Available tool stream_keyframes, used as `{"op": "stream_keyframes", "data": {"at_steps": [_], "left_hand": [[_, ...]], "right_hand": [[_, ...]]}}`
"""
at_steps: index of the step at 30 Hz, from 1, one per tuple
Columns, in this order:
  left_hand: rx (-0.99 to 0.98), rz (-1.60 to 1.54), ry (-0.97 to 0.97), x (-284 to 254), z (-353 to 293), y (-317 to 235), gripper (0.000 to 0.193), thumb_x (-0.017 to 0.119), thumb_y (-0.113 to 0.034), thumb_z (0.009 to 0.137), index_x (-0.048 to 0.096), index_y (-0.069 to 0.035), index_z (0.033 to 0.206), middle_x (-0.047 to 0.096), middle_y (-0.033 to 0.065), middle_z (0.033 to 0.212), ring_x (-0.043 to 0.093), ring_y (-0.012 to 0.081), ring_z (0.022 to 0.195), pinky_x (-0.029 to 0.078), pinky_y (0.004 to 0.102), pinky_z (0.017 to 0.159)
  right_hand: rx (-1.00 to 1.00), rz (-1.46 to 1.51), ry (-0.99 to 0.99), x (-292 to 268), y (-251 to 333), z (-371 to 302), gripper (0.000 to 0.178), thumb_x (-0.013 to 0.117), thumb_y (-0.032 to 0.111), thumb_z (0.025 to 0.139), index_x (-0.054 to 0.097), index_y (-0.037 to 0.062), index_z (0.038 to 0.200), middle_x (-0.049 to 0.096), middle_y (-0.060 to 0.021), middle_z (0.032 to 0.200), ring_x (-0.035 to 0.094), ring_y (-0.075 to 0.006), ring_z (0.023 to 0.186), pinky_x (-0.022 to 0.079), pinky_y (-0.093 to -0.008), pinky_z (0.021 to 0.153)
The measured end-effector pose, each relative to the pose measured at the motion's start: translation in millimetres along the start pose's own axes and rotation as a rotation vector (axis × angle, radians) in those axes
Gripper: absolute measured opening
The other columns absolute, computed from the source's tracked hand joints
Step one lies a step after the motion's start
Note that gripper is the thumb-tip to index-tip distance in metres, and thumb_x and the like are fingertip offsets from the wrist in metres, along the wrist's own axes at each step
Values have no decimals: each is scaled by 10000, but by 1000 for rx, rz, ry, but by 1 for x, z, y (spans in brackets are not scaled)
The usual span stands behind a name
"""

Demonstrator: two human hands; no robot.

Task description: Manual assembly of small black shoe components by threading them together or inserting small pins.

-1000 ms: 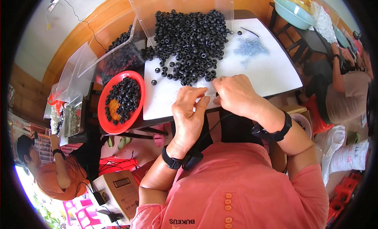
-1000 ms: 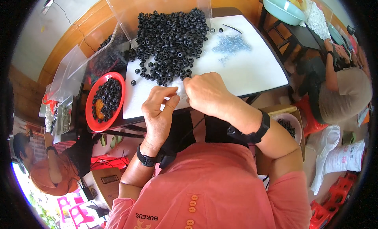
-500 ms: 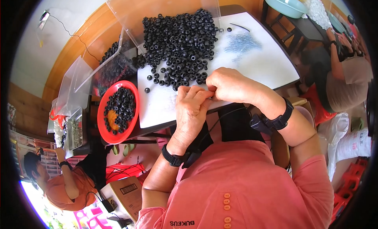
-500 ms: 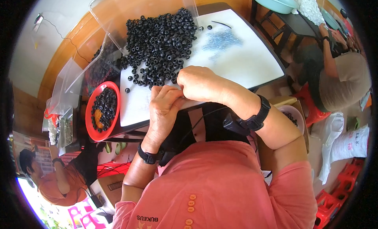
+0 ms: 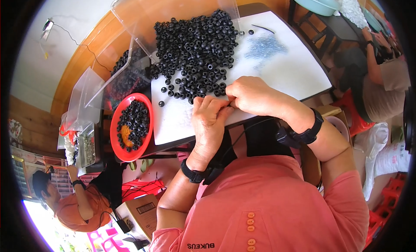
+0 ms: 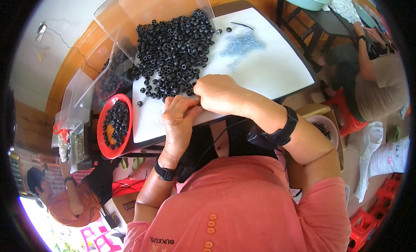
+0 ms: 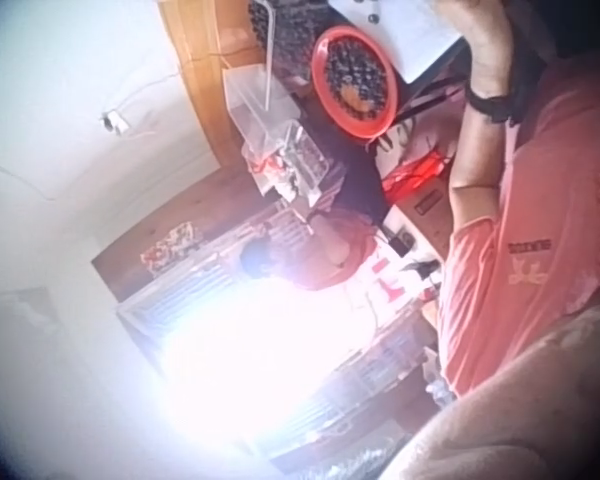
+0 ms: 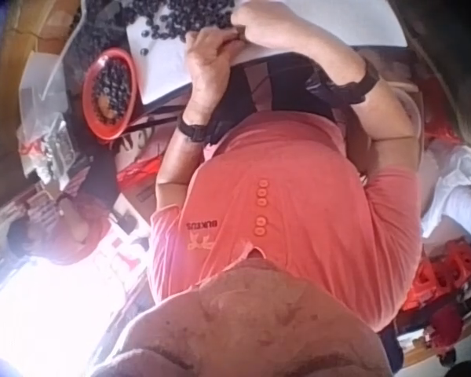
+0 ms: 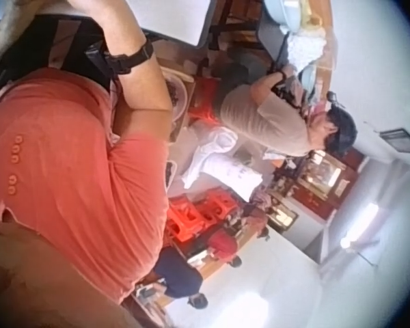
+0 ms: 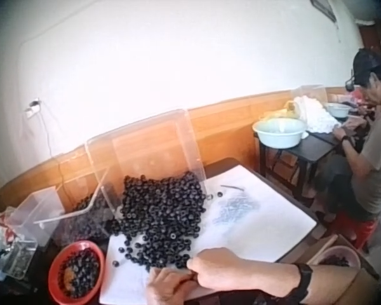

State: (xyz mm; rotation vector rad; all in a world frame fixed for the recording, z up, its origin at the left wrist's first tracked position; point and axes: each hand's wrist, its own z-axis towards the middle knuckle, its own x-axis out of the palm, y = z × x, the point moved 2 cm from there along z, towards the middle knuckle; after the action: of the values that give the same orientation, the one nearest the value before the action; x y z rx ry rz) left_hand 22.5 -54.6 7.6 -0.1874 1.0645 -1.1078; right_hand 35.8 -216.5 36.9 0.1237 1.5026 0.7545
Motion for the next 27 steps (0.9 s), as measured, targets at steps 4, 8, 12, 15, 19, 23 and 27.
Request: {"op": "stream_keyframes", "data": {"at_steps": [4,8,12,15,19,23,27], "left_hand": [[0,30,-22,0,-1,0,152,756,-31,723,686,-78,849,601,40,815,494,270,834,437,381,743],[-29,39,-22,-1,-2,2,150,746,-18,742,699,-71,875,620,27,808,493,234,838,426,338,773],[9,54,-30,1,2,2,157,743,-17,732,694,-75,869,610,32,818,492,248,839,427,347,765],[30,44,-49,4,2,1,161,747,-9,722,678,-71,854,605,36,817,488,255,835,428,350,743],[58,137,-60,2,4,1,145,756,-46,723,670,-72,835,602,36,823,501,271,845,429,375,734],[68,120,-78,2,-2,8,149,780,-95,708,677,-82,815,599,38,820,506,282,835,438,391,737],[95,83,-176,-1,-8,3,152,779,-96,693,660,-67,783,587,57,795,515,289,816,431,402,721]], "right_hand": [[37,68,58,-4,1,1,133,581,86,755,695,18,763,672,-201,776,660,-392,807,506,-483,717],[70,170,164,-11,2,5,137,581,81,738,696,16,774,677,-198,796,655,-389,803,505,-474,717],[1,86,111,-8,0,7,132,581,87,726,681,9,764,666,-204,777,644,-400,782,496,-479,699],[-5,61,48,-7,2,5,124,576,99,723,667,17,748,641,-219,729,626,-421,744,467,-500,659],[41,65,67,-4,7,9,117,576,106,740,658,22,741,646,-214,733,630,-420,739,465,-509,651],[12,25,-2,6,0,5,116,591,113,773,678,39,791,654,-201,731,640,-403,725,476,-481,643],[140,316,-101,2,-2,-14,75,669,92,803,679,30,844,640,-108,667,612,-198,605,464,-321,578]]}}
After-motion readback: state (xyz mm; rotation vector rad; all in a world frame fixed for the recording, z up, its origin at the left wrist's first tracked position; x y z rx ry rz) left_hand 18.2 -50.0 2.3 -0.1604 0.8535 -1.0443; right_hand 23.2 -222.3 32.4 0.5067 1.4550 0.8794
